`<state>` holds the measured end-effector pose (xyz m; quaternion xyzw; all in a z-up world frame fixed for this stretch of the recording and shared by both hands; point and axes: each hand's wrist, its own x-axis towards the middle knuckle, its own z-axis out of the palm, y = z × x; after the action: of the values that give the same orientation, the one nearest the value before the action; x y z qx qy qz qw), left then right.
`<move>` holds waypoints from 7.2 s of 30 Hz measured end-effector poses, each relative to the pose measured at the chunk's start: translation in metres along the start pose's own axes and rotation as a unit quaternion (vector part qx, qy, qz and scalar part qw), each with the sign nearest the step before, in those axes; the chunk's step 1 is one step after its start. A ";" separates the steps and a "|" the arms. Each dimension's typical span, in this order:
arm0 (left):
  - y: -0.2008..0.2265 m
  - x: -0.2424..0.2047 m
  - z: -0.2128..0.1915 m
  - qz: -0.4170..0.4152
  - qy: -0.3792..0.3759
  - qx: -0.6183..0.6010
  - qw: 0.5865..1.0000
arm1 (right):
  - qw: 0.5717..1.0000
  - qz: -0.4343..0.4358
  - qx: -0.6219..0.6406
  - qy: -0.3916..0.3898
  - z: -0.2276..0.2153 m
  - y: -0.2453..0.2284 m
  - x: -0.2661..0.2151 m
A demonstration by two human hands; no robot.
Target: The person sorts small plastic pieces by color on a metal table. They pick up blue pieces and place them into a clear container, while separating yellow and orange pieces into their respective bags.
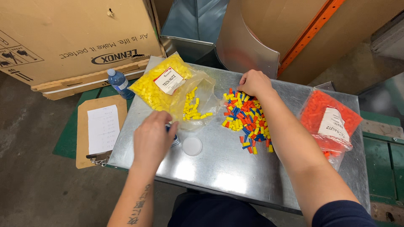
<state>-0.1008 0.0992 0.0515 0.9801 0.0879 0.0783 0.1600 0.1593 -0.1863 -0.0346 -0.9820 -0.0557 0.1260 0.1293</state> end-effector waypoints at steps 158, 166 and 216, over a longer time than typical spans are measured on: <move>0.066 0.030 0.105 0.080 -0.189 -0.213 0.955 | 0.980 -0.196 0.020 0.036 0.027 -0.022 -0.014; 0.048 0.032 0.093 0.113 -0.089 -0.152 0.978 | 0.945 -0.205 0.184 0.178 -0.025 0.022 -0.137; 0.087 0.061 0.166 0.122 -0.135 -0.102 0.978 | 0.943 -0.032 0.004 0.331 0.101 0.192 -0.292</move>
<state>0.0015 -0.0194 -0.0677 0.9634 -0.0634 -0.0277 0.2590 -0.1335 -0.3877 -0.1119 -0.9654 -0.0408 -0.2101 0.1488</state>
